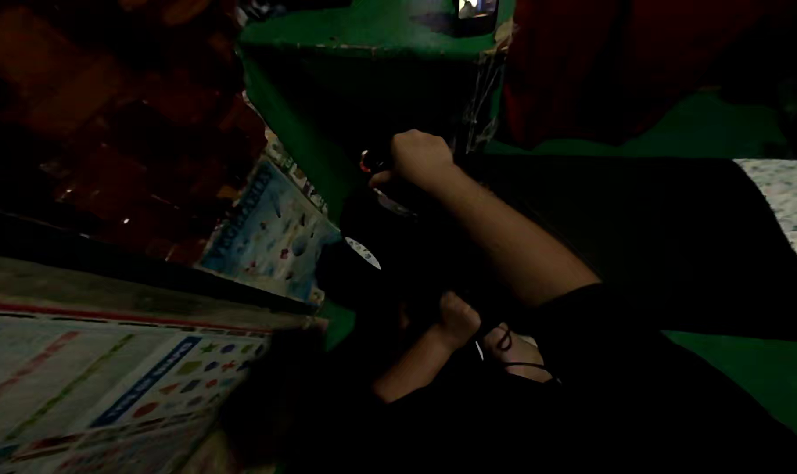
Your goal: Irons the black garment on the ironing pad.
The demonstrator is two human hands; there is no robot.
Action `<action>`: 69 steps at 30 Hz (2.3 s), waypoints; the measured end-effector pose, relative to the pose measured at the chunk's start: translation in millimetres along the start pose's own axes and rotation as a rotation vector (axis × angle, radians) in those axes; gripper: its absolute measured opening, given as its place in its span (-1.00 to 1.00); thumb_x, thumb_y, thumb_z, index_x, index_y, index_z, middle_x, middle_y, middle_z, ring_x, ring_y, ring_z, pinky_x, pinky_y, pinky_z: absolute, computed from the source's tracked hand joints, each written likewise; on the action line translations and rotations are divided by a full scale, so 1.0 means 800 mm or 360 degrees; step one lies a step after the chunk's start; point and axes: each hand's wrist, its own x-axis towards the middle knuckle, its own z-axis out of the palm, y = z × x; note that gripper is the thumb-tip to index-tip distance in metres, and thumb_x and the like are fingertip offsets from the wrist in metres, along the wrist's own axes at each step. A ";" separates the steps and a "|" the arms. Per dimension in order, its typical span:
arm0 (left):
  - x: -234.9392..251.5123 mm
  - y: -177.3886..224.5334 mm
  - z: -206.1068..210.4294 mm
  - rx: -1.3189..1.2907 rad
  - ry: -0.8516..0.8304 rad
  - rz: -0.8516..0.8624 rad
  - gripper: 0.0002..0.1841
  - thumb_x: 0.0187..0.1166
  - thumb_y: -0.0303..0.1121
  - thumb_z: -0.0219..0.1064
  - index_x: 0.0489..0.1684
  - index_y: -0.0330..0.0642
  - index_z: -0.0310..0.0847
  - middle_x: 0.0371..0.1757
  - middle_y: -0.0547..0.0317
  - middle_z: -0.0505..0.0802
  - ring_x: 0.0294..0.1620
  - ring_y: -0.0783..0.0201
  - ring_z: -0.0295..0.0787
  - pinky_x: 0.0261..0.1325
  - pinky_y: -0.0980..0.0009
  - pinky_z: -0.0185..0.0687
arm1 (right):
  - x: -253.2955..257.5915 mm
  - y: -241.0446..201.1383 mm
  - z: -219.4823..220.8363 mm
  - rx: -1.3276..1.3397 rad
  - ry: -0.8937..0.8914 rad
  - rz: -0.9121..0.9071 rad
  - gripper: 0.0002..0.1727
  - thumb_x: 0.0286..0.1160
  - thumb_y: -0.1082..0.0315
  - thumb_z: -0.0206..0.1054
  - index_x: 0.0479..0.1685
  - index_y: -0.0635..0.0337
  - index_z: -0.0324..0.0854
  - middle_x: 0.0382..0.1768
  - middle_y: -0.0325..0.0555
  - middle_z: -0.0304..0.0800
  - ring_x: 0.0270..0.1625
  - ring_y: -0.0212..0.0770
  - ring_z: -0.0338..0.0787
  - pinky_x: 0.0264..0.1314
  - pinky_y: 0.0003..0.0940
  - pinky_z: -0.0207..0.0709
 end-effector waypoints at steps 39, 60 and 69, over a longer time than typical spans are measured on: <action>0.001 -0.003 0.030 -0.0104 0.0603 0.0419 -0.67 0.51 -0.19 0.31 0.17 0.17 0.88 0.27 0.30 0.91 0.37 0.18 0.81 0.35 0.18 0.60 | -0.065 0.264 -0.073 0.0028 0.0107 0.0247 -0.30 0.32 -0.26 0.57 0.00 0.31 0.79 -0.02 0.35 0.83 0.15 0.40 0.77 0.20 0.55 0.46; 0.001 0.000 0.021 -0.0210 0.0531 0.0417 -0.64 0.46 -0.24 0.35 0.20 0.08 0.87 0.28 0.23 0.90 0.36 0.10 0.82 0.33 0.07 0.63 | -0.038 0.296 -0.089 0.0077 0.0356 0.0908 -0.18 0.44 -0.29 0.47 0.22 0.42 0.70 0.25 0.46 0.73 0.38 0.43 0.69 0.33 0.51 0.44; 0.055 0.030 -0.035 -0.0296 -0.0249 0.0378 -0.24 0.46 0.42 0.22 0.01 -0.21 0.78 0.14 -0.16 0.83 0.30 -0.18 0.72 0.48 -0.30 0.30 | -0.108 0.391 -0.080 0.0264 0.0161 0.0226 -0.36 0.13 -0.10 0.74 -0.03 0.31 0.82 -0.15 0.27 0.86 -0.01 0.29 0.82 0.15 0.49 0.54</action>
